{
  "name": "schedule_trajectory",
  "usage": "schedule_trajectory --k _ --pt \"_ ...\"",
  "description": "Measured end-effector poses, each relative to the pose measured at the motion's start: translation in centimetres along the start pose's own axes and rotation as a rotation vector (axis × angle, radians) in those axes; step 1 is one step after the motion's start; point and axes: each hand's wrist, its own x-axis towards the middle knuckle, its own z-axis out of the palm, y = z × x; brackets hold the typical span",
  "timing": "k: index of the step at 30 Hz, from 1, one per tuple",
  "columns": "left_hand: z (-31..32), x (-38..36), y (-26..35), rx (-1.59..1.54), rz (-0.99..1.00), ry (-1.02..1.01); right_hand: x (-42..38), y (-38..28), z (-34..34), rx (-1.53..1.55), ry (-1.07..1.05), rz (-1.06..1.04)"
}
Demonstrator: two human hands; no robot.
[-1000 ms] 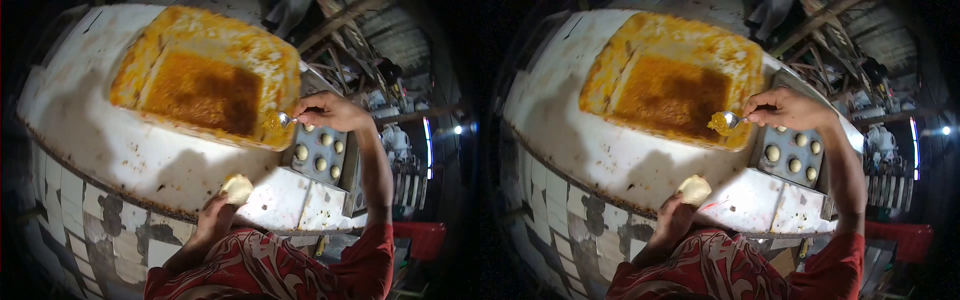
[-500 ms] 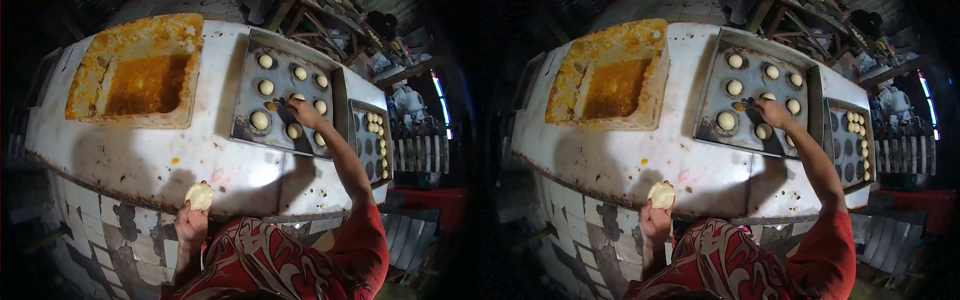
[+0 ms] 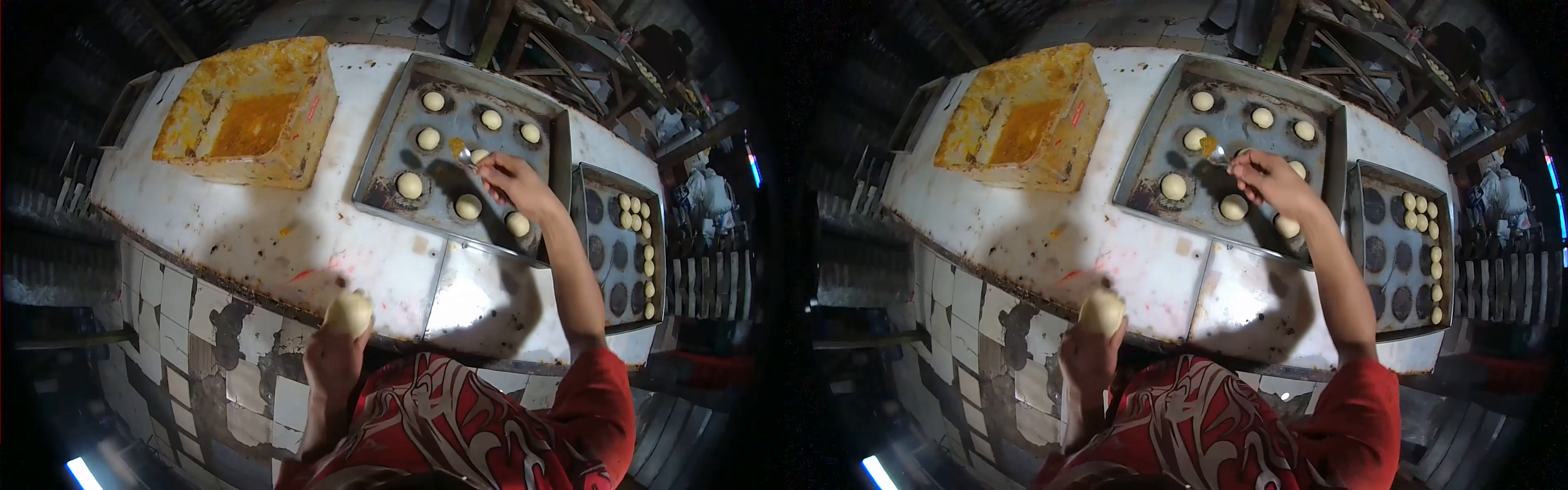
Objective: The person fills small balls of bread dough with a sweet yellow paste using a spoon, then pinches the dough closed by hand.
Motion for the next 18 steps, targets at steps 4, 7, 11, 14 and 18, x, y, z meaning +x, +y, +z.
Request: schedule_trajectory --k 4,7,11,14,18 --pt "4.2 3.8 0.9 0.476 -0.051 -0.249 -8.7 -0.7 9.0 -0.102 0.255 -0.233" --pt "5.6 5.5 1.0 -0.4 -0.47 -0.396 -11.4 1.4 15.7 -0.335 0.579 -0.509" --pt "6.0 6.7 2.7 -0.423 -0.612 -0.347 -10.8 6.9 21.8 -0.408 0.902 -0.598" --pt "3.8 9.3 2.5 -0.362 -0.75 -0.441 -11.9 10.3 22.1 -0.498 0.971 -0.526" --pt "1.5 10.6 2.5 0.101 -0.633 -0.461 -15.2 14.6 20.6 -0.518 0.975 -0.109"
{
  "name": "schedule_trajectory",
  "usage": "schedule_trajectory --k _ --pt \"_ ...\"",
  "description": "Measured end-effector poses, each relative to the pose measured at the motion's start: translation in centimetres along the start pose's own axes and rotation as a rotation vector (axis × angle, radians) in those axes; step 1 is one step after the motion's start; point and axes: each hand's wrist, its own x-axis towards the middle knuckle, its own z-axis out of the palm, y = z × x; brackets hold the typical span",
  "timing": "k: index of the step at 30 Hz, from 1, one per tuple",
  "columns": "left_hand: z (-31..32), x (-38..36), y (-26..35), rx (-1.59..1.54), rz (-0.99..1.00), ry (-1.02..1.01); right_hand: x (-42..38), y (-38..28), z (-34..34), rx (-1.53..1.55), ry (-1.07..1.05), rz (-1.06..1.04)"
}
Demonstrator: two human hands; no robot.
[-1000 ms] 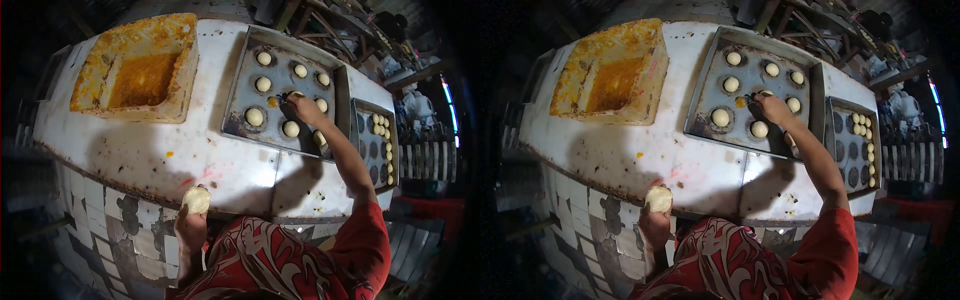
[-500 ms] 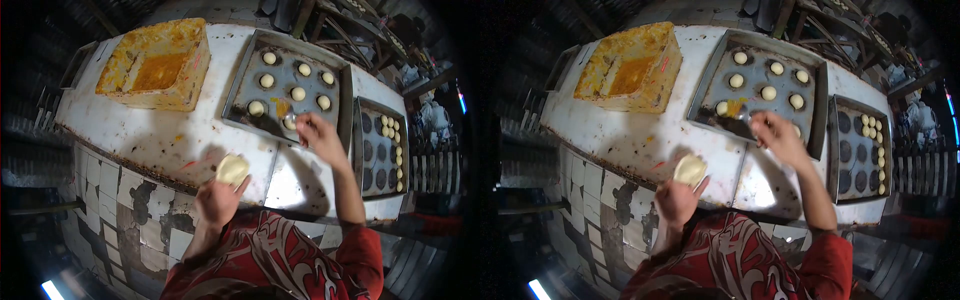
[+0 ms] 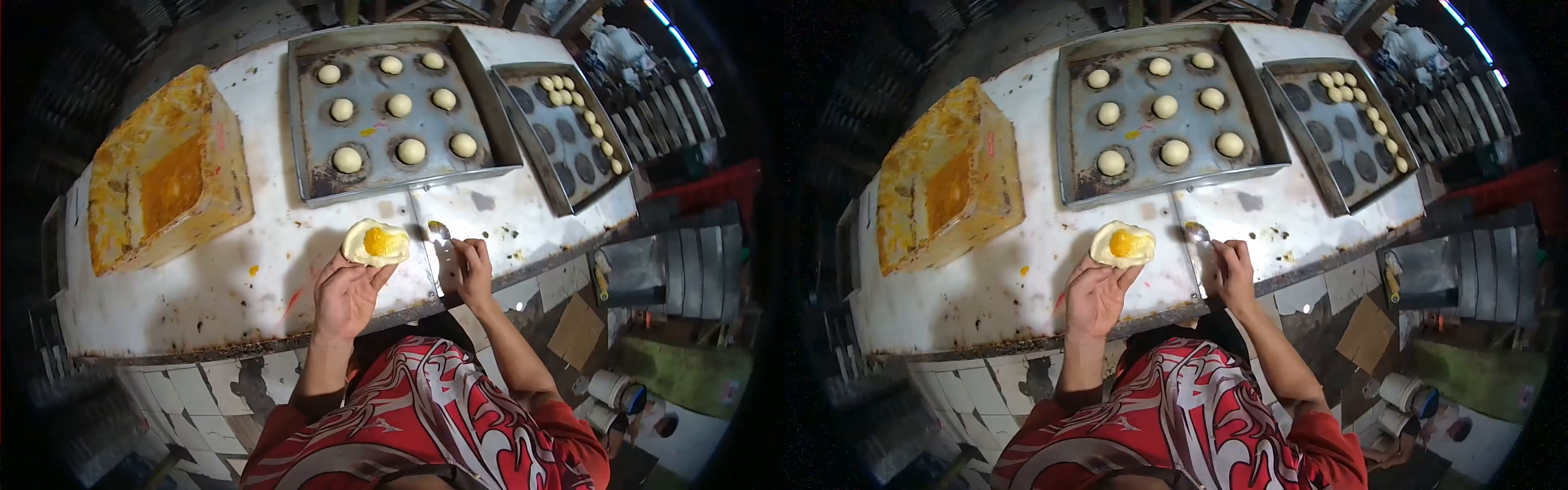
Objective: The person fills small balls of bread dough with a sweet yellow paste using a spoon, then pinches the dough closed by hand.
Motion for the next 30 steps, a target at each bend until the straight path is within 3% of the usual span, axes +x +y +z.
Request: schedule_trajectory --k 3,4,6,8,9,10,12,13,16,17,18,20,21,24,26,28,29,30 --pt "-0.6 -0.2 -1.2 0.031 -0.116 -0.034 0.0 2.0 0.2 -0.195 -0.007 -0.106" --pt "-0.5 -0.3 -1.7 0.073 -0.163 -0.057 0.6 0.8 -0.3 -0.276 0.02 -0.204" --pt "-1.4 -0.2 -3.2 0.106 -0.127 -0.071 1.8 -2.1 -1.4 -0.287 0.057 -0.183" --pt "-2.6 -0.3 -4.8 -0.092 -0.272 -0.228 3.1 -4.8 -3.2 0.297 -0.177 0.095" --pt "-1.8 -0.3 -5.6 -0.103 -0.289 -0.203 3.7 -5.3 -3.9 0.544 -0.378 0.228" --pt "-1.3 -0.4 -6.1 -0.103 -0.293 -0.202 4.9 -7.1 -5.5 0.621 -0.584 0.343" --pt "-0.2 -0.4 -7.3 -0.145 -0.382 -0.223 5.8 -6.2 -6.0 0.701 -0.836 0.352" --pt "0.4 -0.4 -7.8 -0.081 -0.38 -0.192 6.6 -6.5 -7.2 0.745 -0.957 0.502" --pt "1.6 -0.2 -9.9 0.001 -0.415 -0.209 8.1 -3.6 -9.0 0.785 -1.051 0.392" --pt "1.6 0.0 -10.3 -0.036 -0.458 -0.26 8.3 -3.3 -9.7 0.838 -0.944 0.458" --pt "2.5 0.1 -11.2 -0.03 -0.441 -0.247 8.6 -2.9 -10.7 0.803 -0.87 0.374" --pt "5.2 0.4 -12.8 -0.11 -0.386 0.169 7.0 -1.6 -12.3 0.535 -0.716 -0.09" --pt "5.7 0.5 -13.8 -0.168 -0.268 0.195 6.4 -1.5 -13.6 0.211 -0.625 -0.544" --pt "7.5 1.5 -15.5 -0.219 -0.26 0.107 4.4 -0.2 -15.2 -0.102 -0.38 -0.76" --pt "9.1 2.0 -16.2 -0.184 -0.343 0.098 5.4 1.0 -16.0 -0.03 -0.378 -0.722" --pt "9.8 1.9 -17.6 0.111 -0.246 0.177 6.1 1.9 -17.1 0.126 -0.398 -0.569" --pt "9.9 1.9 -18.2 0.328 -0.161 0.109 6.0 2.3 -17.1 0.196 -0.413 -0.469" --pt "9.6 2.4 -19.4 0.532 0.026 0.099 5.9 2.7 -16.9 0.274 -0.433 -0.376"
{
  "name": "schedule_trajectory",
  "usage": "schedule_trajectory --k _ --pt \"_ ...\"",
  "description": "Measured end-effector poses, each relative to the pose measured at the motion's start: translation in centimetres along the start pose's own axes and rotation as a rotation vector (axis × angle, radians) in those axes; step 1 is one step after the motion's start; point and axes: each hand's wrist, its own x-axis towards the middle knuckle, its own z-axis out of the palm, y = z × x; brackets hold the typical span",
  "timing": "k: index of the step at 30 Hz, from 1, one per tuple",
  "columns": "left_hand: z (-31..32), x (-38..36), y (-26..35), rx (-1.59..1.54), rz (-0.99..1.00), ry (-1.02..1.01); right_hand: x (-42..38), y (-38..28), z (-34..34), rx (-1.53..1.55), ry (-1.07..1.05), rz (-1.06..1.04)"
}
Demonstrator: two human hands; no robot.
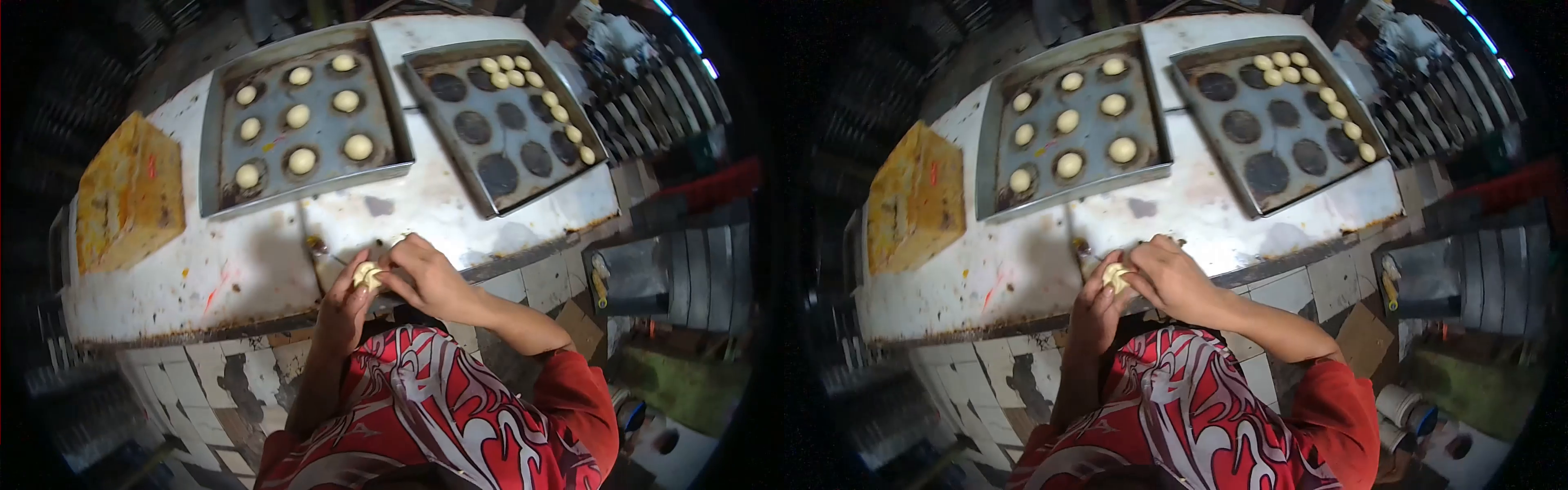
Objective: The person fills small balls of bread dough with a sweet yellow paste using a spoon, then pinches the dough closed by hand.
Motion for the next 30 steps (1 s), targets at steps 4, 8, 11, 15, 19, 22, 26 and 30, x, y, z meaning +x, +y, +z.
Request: schedule_trajectory --k 4,8,11,15,19,22,26,30 --pt "-0.6 1.1 -1.0 0.061 0.208 0.253 -0.5 -1.5 1.7 0.22 0.071 0.184" --pt "-2.1 2.3 0.7 -0.436 0.189 0.352 -1.8 -3.9 4.2 -0.157 0.462 -0.098" --pt "-4.8 2.6 2.2 -0.464 0.082 0.375 -1.0 -4.4 8.1 0.143 0.527 0.14" --pt "-6.3 1.8 5.8 -0.565 -0.087 0.275 1.5 -4.5 15.0 0.223 0.584 0.19" --pt "-9.0 2.3 7.0 -0.501 -0.139 0.326 3.1 -6.7 17.5 -0.052 0.571 0.083" --pt "-11.2 2.8 7.7 -0.469 -0.202 0.277 2.4 -7.8 17.5 -0.279 0.496 0.017" --pt "-11.7 2.8 8.0 0.1 0.269 0.015 3.5 -10.5 12.7 -0.402 0.214 -0.139" --pt "-11.7 2.2 8.2 0.3 0.409 -0.491 5.1 -11.1 8.8 -0.326 0.085 0.02"
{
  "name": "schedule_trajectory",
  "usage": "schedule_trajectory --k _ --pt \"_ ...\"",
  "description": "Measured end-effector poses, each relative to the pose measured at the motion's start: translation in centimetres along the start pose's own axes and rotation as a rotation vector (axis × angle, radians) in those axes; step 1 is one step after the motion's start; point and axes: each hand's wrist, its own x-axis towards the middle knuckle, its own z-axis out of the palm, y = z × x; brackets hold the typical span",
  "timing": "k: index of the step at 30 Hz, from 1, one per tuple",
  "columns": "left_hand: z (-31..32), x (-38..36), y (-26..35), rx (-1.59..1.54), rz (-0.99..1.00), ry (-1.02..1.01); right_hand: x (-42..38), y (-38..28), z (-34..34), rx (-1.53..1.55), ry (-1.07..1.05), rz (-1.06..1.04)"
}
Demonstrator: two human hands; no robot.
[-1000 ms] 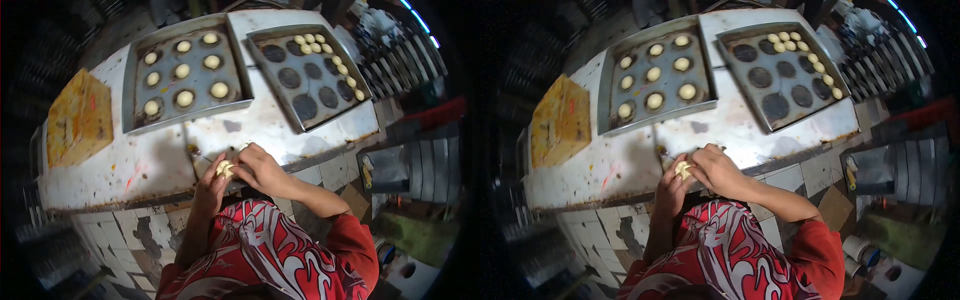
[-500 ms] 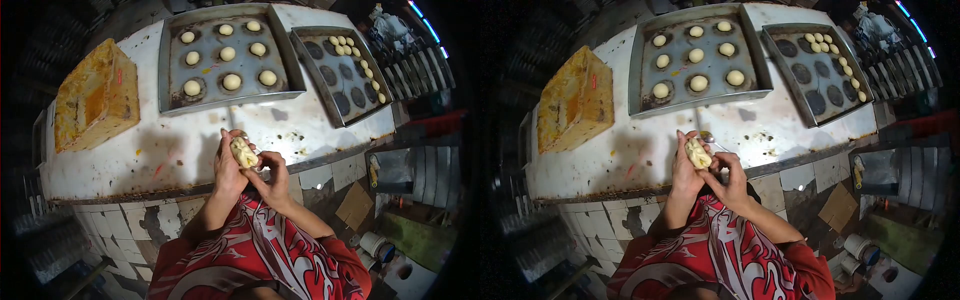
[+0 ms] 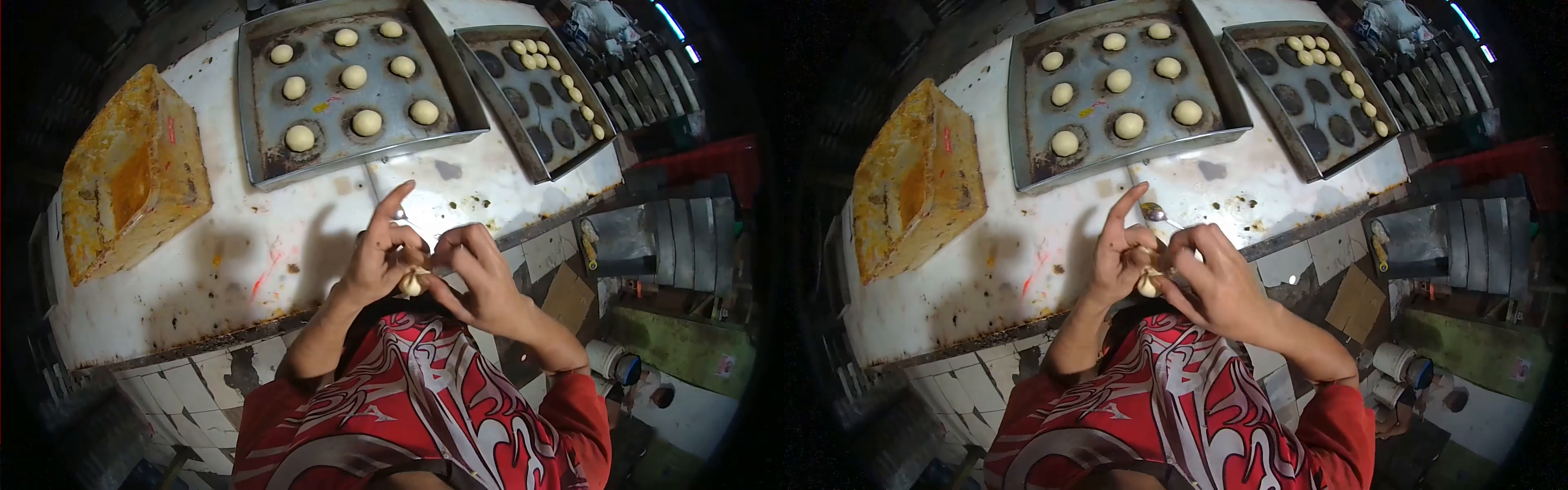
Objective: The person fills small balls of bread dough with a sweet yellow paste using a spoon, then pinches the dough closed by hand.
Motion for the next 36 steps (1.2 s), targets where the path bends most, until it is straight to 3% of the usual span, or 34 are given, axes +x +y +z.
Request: schedule_trajectory --k 1,2,5,6,12,14,15,16,18,20,21,22,25,27,28,29,30,32,34,36 --pt "0.1 0.5 0.5 0.126 -0.036 -0.119 0.2 0.3 -0.5 0.077 -0.036 0.071" --pt "0.5 1.1 0.6 0.132 -0.031 -0.112 0.0 0.5 -0.9 0.079 -0.038 0.061" --pt "2.0 2.4 0.2 -0.282 -0.205 -0.244 -1.1 2.1 -2.2 0.22 -0.117 0.136" --pt "3.0 2.8 0.4 -0.442 -0.268 -0.215 -1.6 3.2 -2.6 0.233 -0.118 0.125" --pt "8.5 3.7 -4.0 -0.359 -0.295 -0.129 -5.1 10.5 -5.3 0.436 -0.02 0.182" --pt "11.7 4.6 -6.6 -0.134 -0.311 0.341 -6.4 12.3 -4.3 0.384 0.064 0.148" --pt "13.2 5.3 -7.3 -0.121 -0.288 0.523 -7.4 12.7 -3.2 0.471 0.194 0.245" --pt "13.8 6.0 -9.7 0.186 -0.212 0.648 -8.4 13.4 -2.4 0.556 0.321 0.343" --pt "14.8 9.7 -10.8 0.997 0.11 0.69 -9.9 16.2 -1.2 0.605 0.312 0.314" --pt "15.4 12.5 -13.0 0.871 -0.097 0.607 -11.0 20.0 -0.4 0.576 0.451 0.497" --pt "14.5 13.5 -15.0 1.215 -0.04 0.446 -10.2 21.1 -1.5 0.467 0.487 0.514" --pt "14.2 14.1 -16.0 1.335 -0.074 0.32 -8.8 22.4 -2.5 0.357 0.522 0.53" --pt "14.2 13.6 -15.3 1.408 0.019 0.338 -5.2 27.6 -0.7 0.368 0.459 0.496" --pt "13.1 10.9 -13.5 1.133 0.021 0.467 -2.4 26.9 0.4 0.496 0.354 0.467" --pt "12.6 9.6 -11.8 1.12 -0.082 0.521 -1.3 26.1 0.8 0.561 0.293 0.45" --pt "11.9 8.1 -10.1 1.104 -0.186 0.576 -1.3 25.5 1.3 0.284 0.316 0.253" --pt "11.1 6.1 -9.4 1.013 -0.26 0.627 -2.4 26.4 2.2 0.262 0.155 0.147" --pt "8.8 2.0 -9.1 1.007 -0.212 0.666 -5.2 26.8 1.1 0.024 0.124 -0.072" --pt "7.5 -1.7 -8.6 1.06 -0.33 0.68 -5.7 28.7 -0.5 -0.101 0.134 -0.033" --pt "7.2 -2.7 -8.0 0.991 -0.369 0.705 -3.3 28.8 0.0 -0.295 0.245 0.186"
